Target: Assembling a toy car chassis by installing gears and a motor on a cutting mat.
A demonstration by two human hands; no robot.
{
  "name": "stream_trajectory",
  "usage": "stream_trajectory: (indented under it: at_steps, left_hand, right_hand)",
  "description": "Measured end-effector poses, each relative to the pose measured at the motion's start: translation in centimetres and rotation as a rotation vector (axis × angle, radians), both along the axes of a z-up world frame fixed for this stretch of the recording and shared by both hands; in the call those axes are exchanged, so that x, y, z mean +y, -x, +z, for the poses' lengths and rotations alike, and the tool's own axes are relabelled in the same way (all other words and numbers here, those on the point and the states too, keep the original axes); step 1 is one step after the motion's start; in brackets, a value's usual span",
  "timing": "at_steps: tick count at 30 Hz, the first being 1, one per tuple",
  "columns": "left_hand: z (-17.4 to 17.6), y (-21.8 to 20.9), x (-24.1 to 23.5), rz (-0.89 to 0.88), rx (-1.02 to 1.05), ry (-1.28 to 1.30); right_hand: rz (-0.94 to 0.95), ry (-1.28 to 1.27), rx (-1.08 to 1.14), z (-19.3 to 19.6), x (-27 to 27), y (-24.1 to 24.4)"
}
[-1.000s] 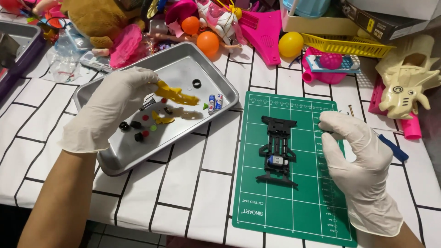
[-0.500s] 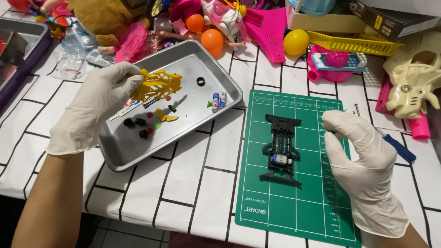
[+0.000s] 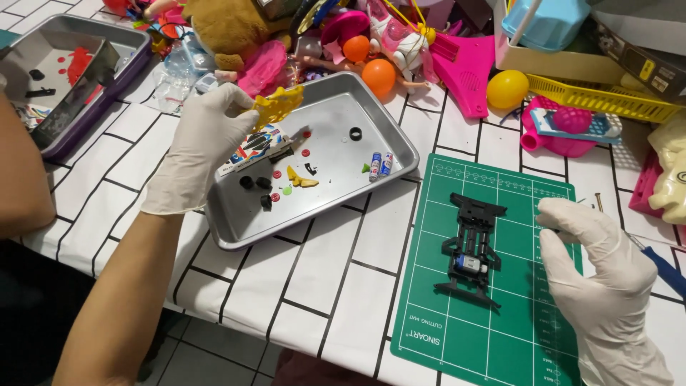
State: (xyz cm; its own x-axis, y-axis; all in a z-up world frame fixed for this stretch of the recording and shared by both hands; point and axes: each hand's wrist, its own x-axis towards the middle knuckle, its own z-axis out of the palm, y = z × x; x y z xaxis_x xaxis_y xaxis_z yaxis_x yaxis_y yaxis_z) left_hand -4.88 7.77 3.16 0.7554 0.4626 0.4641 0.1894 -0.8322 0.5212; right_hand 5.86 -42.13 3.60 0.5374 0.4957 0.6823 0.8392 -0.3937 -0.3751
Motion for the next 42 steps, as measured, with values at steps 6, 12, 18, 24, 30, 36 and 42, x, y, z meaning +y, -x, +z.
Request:
stream_trajectory:
  at_steps: [6,12,18,24,30,36,42]
  left_hand:
    - [-3.2,-1.6,2.2,-0.148,0.014,-0.325]
    - [-5.0,-1.4,2.6,0.051,0.281,-0.545]
    - [-4.0,-0.1,2.7,-0.057,0.296,-0.591]
    - [0.4,1.6,-0.7,0.067,0.515,-0.304]
    - [6.3,3.2,-7.2,0.183,0.901,0.203]
    - [4.9,3.2,-5.8,0.024,0.987,0.06]
    - [5.1,3.1,-5.8,0.063,0.965,0.116]
  right_hand:
    - [0.004,0.01,0.011,-0.2,-0.1,-0.2]
    - [0.008,-0.004,-0.007,-0.4,-0.3,-0.4]
    - [0.008,-0.012,-0.008,-0.4,-0.2,-0.4]
    - [0.031,-0.005,-0.011,-0.1,0.0,-0.4]
    - [0.074,-0.011,0.012,-1.0,0.4,-0.7]
    - [0.057,0.0,0.006,-0.9,0.2,-0.7]
    - [0.056,-0.003,-0.01,-0.7,0.3,-0.9]
